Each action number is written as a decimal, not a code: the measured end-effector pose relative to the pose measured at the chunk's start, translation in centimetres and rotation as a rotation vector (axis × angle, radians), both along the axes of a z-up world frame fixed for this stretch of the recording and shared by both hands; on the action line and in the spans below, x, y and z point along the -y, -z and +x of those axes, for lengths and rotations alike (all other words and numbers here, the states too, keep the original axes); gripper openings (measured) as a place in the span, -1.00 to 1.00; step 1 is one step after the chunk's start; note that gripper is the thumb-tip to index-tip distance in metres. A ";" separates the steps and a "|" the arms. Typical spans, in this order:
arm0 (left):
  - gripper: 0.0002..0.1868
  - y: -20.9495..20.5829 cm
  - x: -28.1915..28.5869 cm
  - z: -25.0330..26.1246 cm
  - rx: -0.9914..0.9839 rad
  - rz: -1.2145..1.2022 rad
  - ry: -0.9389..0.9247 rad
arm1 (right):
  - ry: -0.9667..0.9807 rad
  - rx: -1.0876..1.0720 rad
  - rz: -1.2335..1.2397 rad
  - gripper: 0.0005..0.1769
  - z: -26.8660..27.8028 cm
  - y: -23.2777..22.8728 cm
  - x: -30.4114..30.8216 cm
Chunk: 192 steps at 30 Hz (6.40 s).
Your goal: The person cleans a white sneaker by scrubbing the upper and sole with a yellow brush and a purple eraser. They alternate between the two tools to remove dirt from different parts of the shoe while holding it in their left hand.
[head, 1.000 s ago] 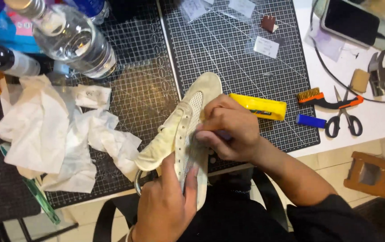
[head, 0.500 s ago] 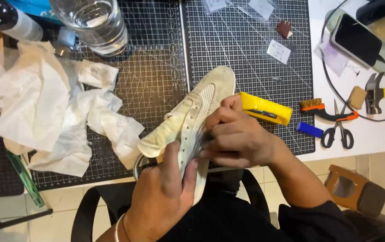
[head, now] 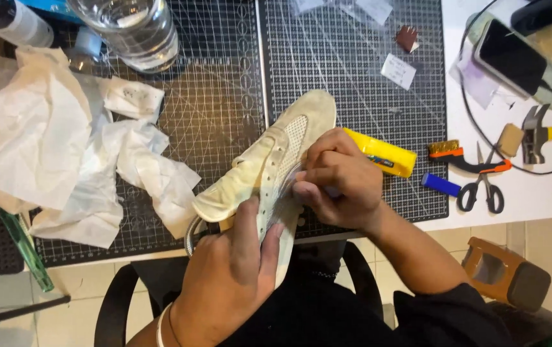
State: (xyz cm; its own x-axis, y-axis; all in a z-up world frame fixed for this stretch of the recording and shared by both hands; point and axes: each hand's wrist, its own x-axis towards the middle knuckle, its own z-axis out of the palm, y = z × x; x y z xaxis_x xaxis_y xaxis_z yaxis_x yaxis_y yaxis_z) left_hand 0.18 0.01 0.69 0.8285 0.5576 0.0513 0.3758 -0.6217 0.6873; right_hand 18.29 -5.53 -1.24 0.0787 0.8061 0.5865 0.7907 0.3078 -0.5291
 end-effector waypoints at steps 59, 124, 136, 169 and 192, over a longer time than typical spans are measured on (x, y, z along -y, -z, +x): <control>-0.62 -1.2 1.2 1.1 -0.052 0.001 0.065 | -0.145 -0.079 0.102 -0.70 -0.4 -0.9 0.4; -0.59 -0.8 3.7 2.6 -0.175 0.202 -0.065 | 0.717 -0.751 -0.007 -0.73 -6.2 2.2 4.5; -0.55 -0.8 4.0 2.1 -0.250 0.084 -0.120 | 0.619 -0.889 0.121 -0.78 -6.5 1.7 3.9; -0.61 -1.1 4.2 2.8 -0.204 0.200 -0.075 | 0.563 -0.597 -0.092 -0.72 -6.4 1.1 5.8; -0.56 -1.5 4.7 2.8 -0.292 -0.124 -0.105 | 0.617 -0.483 -0.087 -0.70 -7.8 0.9 6.9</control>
State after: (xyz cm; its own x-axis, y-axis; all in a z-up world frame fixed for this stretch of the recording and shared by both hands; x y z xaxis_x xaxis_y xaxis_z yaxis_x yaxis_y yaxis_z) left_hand 2.99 -4.68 2.24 0.7360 0.6276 -0.2539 0.6257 -0.4874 0.6090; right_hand 10.45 -12.43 -2.12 0.7567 0.5756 0.3098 0.4815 -0.1701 -0.8598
